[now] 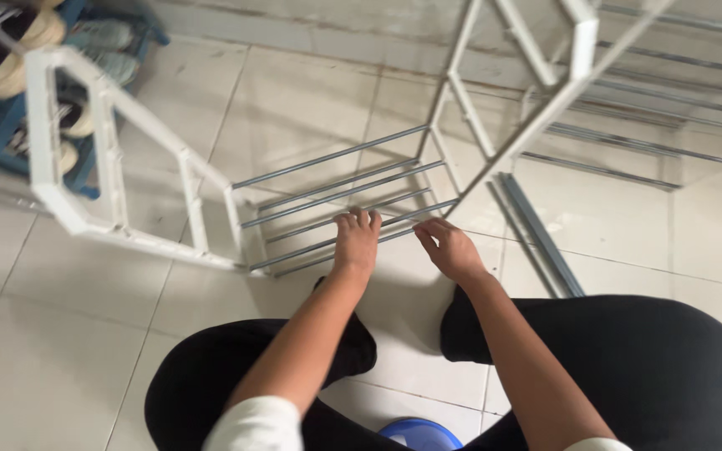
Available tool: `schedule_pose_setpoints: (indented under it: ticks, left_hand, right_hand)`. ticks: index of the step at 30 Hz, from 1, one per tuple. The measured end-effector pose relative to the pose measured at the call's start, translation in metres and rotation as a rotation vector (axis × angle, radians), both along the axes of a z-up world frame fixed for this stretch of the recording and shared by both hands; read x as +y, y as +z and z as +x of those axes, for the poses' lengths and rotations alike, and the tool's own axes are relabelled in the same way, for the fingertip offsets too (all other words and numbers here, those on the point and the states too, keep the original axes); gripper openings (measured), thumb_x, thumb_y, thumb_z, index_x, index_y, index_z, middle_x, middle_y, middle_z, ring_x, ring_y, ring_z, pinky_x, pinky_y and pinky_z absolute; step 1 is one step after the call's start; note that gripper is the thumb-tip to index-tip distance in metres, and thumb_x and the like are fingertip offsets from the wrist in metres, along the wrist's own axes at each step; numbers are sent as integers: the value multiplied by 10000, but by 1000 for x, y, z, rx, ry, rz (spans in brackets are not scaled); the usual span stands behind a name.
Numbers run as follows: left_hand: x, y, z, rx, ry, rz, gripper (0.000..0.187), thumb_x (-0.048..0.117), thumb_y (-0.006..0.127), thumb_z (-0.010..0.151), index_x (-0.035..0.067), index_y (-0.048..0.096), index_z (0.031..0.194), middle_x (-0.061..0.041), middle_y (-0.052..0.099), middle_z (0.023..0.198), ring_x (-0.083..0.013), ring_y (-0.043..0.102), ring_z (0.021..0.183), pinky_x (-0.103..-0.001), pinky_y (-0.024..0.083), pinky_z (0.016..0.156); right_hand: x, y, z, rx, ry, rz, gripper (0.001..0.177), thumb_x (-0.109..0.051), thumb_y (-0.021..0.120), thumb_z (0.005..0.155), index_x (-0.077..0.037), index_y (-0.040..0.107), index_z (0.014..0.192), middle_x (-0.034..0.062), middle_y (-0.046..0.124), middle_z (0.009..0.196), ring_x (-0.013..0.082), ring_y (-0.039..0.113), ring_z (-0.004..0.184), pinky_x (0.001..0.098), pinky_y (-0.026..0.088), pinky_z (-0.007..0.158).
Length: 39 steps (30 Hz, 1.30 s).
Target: The person assembles a white plastic shoe rack by inserting metal rods into the side frames. They repeatedly pick up rods, align them with the frame slots, and push them into place to form the rack structure.
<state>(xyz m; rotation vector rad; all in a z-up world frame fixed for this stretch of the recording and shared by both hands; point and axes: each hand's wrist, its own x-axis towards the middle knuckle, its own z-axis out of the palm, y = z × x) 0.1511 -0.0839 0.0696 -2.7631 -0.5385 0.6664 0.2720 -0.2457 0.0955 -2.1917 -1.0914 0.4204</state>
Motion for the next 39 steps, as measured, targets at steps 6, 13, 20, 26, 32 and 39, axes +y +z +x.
schedule_pose_setpoints:
  ticks: [6, 13, 20, 26, 32, 39]
  left_hand:
    - [-44, 91, 35, -107, -274, -156, 562, 383, 603, 992, 29, 466, 1406, -197, 641, 1295, -348, 639, 1162, -516, 455, 1001]
    - [-97, 155, 103, 40, -182, -560, 625, 483, 620, 970, 38, 508, 1394, -169, 667, 1306, -299, 659, 1195, -460, 498, 1016]
    - [-146, 99, 162, -116, -355, -651, 346, 163, 523, 982, 115, 621, 1311, -127, 687, 1328, -293, 670, 1212, -488, 538, 1000]
    - [-123, 110, 142, 97, -373, -544, 626, 393, 712, 853, 73, 525, 1358, -139, 684, 1293, -290, 680, 1182, -461, 562, 978]
    - [-106, 112, 136, 113, -385, -526, 840, 557, 761, 793, 60, 467, 1403, -148, 689, 1255, -313, 691, 1143, -452, 577, 942]
    - [-125, 93, 150, 166, -473, -480, 896, 575, 747, 810, 63, 411, 1463, -148, 669, 1259, -299, 674, 1154, -452, 546, 962]
  right_hand:
    - [-40, 56, 28, 119, -173, -56, 238, -268, 797, 880, -54, 776, 981, 91, 778, 956, 244, 755, 863, 365, 587, 762]
    - [-92, 138, 30, -5, -240, 80, 187, -179, 714, 920, -63, 752, 1062, 94, 748, 1017, 249, 741, 832, 348, 595, 735]
    - [-182, 197, 25, -197, -451, -60, 160, -212, 684, 934, -91, 753, 1013, 81, 756, 958, 228, 746, 842, 364, 576, 733]
    - [-190, 186, 33, -105, -507, -285, 248, -311, 619, 980, -117, 765, 1031, 91, 756, 955, 278, 713, 863, 409, 555, 760]
    - [-191, 146, 55, 114, -464, -521, 326, -412, 582, 990, -162, 763, 1095, 96, 758, 958, 285, 707, 904, 431, 549, 830]
    - [-226, 107, 81, 244, -504, -564, 341, -416, 586, 986, -171, 751, 1158, 81, 758, 1013, 279, 712, 962, 421, 550, 873]
